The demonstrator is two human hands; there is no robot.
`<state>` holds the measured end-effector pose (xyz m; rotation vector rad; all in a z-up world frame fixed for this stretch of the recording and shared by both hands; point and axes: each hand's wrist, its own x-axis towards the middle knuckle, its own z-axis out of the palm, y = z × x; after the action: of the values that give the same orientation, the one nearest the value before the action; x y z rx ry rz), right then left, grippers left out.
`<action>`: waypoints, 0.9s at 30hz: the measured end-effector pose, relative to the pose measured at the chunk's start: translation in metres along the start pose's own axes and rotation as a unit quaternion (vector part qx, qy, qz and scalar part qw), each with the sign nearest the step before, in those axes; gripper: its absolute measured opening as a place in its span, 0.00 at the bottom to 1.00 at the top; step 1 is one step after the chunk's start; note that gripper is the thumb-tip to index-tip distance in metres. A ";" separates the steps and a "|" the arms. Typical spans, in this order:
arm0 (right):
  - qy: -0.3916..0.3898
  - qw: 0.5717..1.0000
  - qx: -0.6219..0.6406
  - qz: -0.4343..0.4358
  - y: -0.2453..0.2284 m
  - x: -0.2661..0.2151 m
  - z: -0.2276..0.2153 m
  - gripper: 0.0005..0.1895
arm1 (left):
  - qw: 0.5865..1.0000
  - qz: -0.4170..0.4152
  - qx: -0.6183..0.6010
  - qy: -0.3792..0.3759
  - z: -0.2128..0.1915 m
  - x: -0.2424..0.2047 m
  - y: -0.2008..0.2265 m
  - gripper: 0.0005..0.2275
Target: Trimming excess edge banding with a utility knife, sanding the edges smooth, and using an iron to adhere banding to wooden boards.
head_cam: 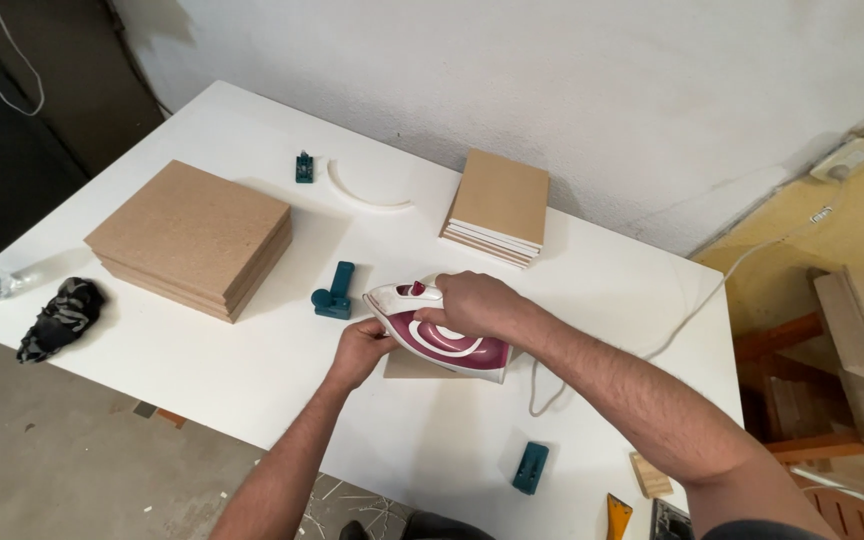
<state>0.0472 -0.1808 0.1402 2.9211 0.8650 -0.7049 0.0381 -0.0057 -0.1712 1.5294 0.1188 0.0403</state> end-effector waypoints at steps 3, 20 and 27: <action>0.004 1.000 -0.005 0.007 0.017 -0.006 0.002 0.37 | 1.000 0.010 -0.002 0.009 -0.004 0.010 -0.034 0.08; -0.002 0.992 -0.004 0.127 0.142 -0.077 0.004 0.37 | 0.999 0.000 0.001 0.038 -0.005 -0.019 0.036 0.12; 0.008 0.989 0.030 0.147 0.176 -0.097 0.004 0.35 | 0.999 -0.002 0.014 0.036 -0.009 -0.018 0.037 0.12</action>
<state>0.0646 -0.3801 0.1580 3.0150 0.4055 -0.6955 0.0207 0.0030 -0.1339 1.5566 0.1796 0.0907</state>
